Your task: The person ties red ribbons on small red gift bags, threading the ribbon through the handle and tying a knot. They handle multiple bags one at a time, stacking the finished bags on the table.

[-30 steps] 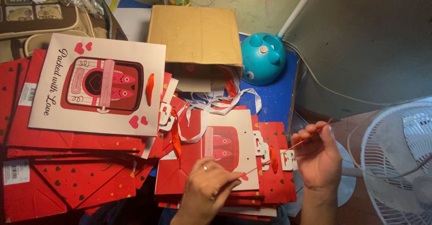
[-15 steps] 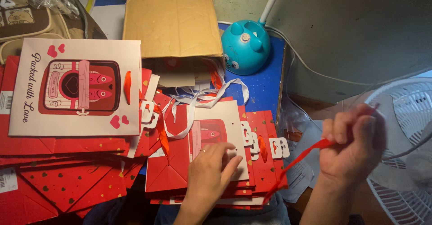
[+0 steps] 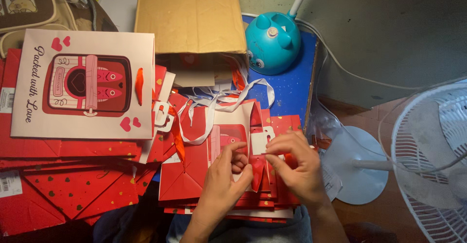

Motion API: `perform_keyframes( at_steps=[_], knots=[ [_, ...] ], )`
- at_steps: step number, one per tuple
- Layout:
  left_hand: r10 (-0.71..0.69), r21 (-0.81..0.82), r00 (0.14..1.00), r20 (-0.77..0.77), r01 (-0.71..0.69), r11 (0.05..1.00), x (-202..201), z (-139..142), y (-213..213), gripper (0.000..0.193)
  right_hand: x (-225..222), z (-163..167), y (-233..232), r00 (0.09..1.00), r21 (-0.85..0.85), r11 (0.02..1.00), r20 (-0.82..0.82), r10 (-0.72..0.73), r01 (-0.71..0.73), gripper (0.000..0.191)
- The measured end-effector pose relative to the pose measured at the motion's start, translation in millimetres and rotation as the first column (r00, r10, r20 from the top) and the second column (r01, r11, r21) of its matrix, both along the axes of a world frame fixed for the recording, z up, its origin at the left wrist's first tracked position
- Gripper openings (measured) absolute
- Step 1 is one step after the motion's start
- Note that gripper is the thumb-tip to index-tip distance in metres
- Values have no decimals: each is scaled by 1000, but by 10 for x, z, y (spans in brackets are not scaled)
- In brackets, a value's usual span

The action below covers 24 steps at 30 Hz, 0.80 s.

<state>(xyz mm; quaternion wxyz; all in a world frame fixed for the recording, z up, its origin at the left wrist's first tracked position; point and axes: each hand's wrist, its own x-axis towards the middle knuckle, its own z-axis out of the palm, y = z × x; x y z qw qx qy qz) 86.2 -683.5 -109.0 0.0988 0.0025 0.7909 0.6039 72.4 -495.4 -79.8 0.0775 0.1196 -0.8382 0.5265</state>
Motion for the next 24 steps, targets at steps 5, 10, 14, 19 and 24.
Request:
perform_keyframes(
  at_steps=[5, 10, 14, 19, 24],
  knots=[
    [-3, 103, 1000, 20, 1, 995, 7, -57, -88, 47, 18, -158, -164, 997, 185, 980, 1, 75, -74, 15],
    [-4, 42, 1000, -12, 4, 999, 62, -15, -82, 43, 6, -174, -140, 992, 218, 971, 107, 72, -94, 12],
    [-19, 21, 1000, -8, 19, 1000, 103, 22, -90, 41, 67, -189, -191, 977, 294, 954, 212, -11, -53, 11],
    [-55, 134, 994, 93, 42, 990, 144, 34, -162, 34, 164, -228, -272, 999, 263, 965, 48, 1, -14, 9],
    [-28, 116, 996, 86, 18, 993, 96, -19, -185, 21, 234, -253, -262, 1000, 284, 959, 19, -11, 5, 10]
  ],
)
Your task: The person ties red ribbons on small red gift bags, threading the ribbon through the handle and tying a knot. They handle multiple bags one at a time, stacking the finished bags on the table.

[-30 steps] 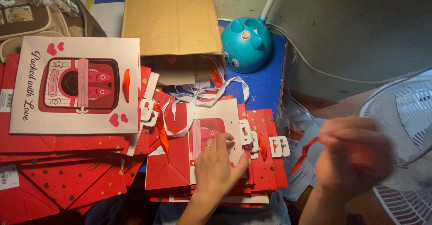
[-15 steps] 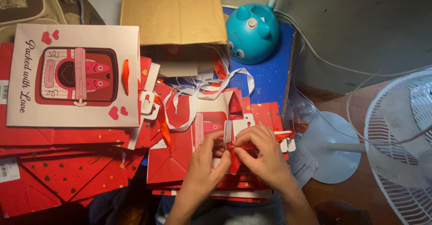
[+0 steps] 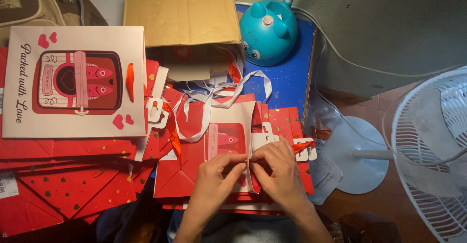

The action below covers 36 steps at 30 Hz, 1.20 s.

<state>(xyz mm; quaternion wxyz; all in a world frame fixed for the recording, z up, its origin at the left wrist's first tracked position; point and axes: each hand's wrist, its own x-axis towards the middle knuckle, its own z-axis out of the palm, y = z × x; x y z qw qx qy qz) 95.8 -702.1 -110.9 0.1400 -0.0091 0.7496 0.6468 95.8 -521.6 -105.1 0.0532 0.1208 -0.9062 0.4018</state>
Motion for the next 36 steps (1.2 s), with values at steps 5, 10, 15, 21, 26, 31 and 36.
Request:
perform_keyframes(
  at_steps=[5, 10, 15, 21, 26, 31, 36],
  knots=[
    [59, -94, 998, 4, -58, 994, 11, -90, 77, 14, 27, -10, 48, 1000, 6, 1000, -13, 24, -24, 13],
    [107, 196, 993, 52, -115, 974, 51, -224, 13, 14, 30, -15, 139, 990, -73, 997, 138, 7, 3, 13],
    [115, 359, 990, 78, -135, 923, 30, -229, -17, 22, 15, -1, 162, 992, -55, 998, 124, 28, -21, 14],
    [63, 83, 987, 148, -76, 994, 17, -58, 34, 24, 33, 41, 128, 990, -54, 998, 135, 26, -19, 14],
    [95, 3, 992, 79, -95, 995, 13, -7, 67, 15, 48, 74, 170, 980, -82, 996, 199, -19, 36, 19],
    [98, -1, 995, 23, -98, 995, 21, -61, 82, 15, 60, 81, 174, 999, 2, 1000, 51, -14, 14, 13],
    [107, 130, 994, 15, -108, 986, 23, -141, 74, 15, 67, 81, 175, 999, 20, 1000, 48, 12, -13, 15]
  ],
)
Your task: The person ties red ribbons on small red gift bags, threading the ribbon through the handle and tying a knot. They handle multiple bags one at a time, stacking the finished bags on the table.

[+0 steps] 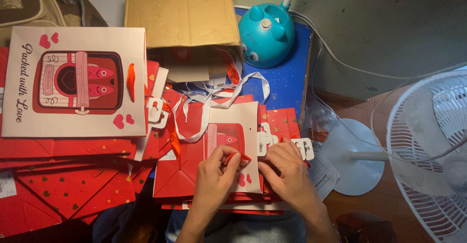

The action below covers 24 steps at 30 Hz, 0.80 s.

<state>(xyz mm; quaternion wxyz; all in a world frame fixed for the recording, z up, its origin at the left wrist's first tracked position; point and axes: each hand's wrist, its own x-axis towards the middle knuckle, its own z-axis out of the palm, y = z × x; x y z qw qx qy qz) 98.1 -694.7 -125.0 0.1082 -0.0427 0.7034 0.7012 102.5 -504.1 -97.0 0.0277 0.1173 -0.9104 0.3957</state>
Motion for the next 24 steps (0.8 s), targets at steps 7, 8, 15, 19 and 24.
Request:
perform_keyframes(
  at_steps=[7, 8, 15, 19, 24],
  knots=[
    [26, 73, 999, 48, -30, 997, -13, 14, -3, 19, -75, 5, -24, 998, 39, 999, 60, -18, 16, 17],
    [28, 85, 999, 34, -31, 996, -16, 28, -5, 21, -81, 12, -28, 998, 56, 998, 61, -19, 16, 19],
    [-100, -244, 993, -67, 81, 966, 4, 92, -5, 22, -85, 33, 2, 998, 47, 999, 60, 24, -27, 16],
    [24, -138, 1000, 13, -22, 990, 25, 22, 26, 22, -73, -6, 5, 998, 24, 999, 66, 19, -21, 17],
    [129, -65, 989, 79, -124, 990, 24, -63, 2, 33, -78, -31, 3, 997, 29, 1000, 75, 9, -12, 18]
  ],
)
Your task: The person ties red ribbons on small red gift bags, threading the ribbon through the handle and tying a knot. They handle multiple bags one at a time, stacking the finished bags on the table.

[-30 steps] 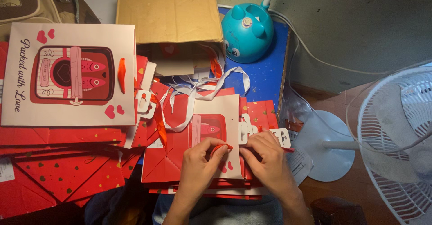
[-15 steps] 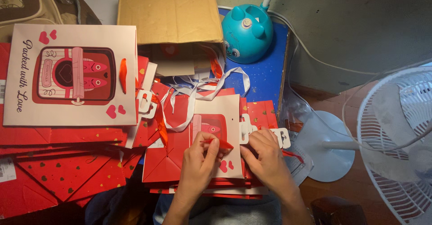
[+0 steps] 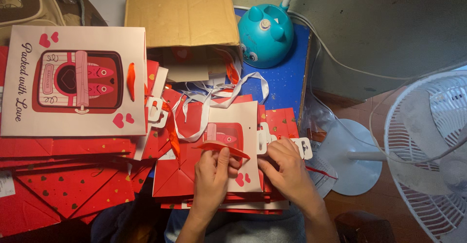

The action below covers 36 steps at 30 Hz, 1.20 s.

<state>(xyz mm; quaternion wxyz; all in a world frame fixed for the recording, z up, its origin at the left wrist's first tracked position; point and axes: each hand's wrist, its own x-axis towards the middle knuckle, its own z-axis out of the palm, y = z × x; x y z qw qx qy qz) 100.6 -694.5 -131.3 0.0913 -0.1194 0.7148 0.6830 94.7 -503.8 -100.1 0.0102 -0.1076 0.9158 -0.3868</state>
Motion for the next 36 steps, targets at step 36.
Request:
perform_keyframes(
  at_steps=[36],
  knots=[
    [168, 322, 976, -139, -116, 939, 102, -196, -3, 29, 27, -5, 27, 998, 23, 998, 17, 62, -62, 24]
  ],
)
